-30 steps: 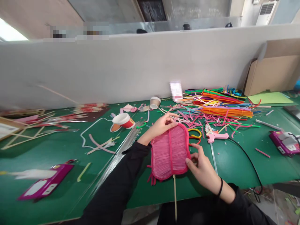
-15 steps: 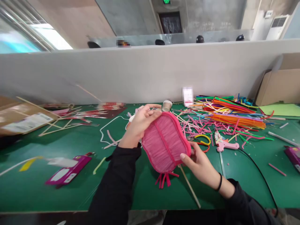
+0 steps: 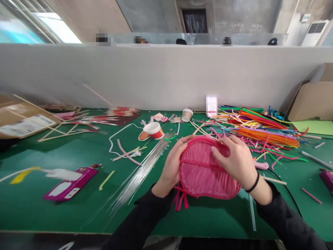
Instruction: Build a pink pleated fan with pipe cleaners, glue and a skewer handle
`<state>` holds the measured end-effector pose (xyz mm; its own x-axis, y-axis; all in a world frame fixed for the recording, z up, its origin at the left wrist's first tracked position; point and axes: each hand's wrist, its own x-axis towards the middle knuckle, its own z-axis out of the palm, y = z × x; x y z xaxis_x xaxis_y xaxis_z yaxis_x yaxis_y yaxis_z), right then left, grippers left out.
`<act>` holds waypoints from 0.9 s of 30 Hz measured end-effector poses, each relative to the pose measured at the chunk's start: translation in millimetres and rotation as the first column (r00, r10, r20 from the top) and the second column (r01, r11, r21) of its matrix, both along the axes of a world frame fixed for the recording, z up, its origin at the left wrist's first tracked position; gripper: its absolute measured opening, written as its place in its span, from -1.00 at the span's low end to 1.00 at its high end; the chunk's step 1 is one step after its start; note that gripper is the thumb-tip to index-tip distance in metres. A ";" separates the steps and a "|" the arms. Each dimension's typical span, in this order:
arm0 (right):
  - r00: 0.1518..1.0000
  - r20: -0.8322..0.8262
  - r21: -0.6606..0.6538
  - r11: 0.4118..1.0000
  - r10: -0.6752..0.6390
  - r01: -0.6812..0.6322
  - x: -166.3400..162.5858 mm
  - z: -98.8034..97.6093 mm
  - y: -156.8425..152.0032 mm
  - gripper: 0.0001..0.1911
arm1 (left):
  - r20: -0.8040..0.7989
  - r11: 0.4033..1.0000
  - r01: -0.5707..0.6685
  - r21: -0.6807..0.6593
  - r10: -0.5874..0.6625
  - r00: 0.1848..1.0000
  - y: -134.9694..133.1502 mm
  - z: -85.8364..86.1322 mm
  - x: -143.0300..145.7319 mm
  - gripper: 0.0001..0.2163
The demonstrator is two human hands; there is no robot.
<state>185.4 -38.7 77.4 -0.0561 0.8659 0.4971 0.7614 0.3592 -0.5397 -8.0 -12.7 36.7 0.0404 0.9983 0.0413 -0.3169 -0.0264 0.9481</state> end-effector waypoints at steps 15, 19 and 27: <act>0.994 0.065 0.004 0.997 0.082 -0.083 3.8 -34.2 -40.5 -0.70 | -0.284 0.988 0.137 0.072 -0.111 0.952 -16.5 -37.4 25.2 -0.59; 0.992 0.035 0.000 0.993 0.122 -0.122 3.5 -46.7 -36.8 -0.75 | -0.292 0.984 0.160 0.076 -0.132 0.947 -14.8 -33.5 24.0 -0.61; 0.966 0.102 -0.066 0.971 0.236 -0.231 -5.3 -65.7 -33.0 -0.76 | -0.246 0.981 0.194 0.000 -0.188 0.951 -12.3 -33.5 25.4 -0.71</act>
<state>180.2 -71.7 11.8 -0.3107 0.8473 0.4308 0.7146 0.5071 -0.4819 17.4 -25.0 3.2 0.2420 0.9698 0.0298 -0.0774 -0.0114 0.9969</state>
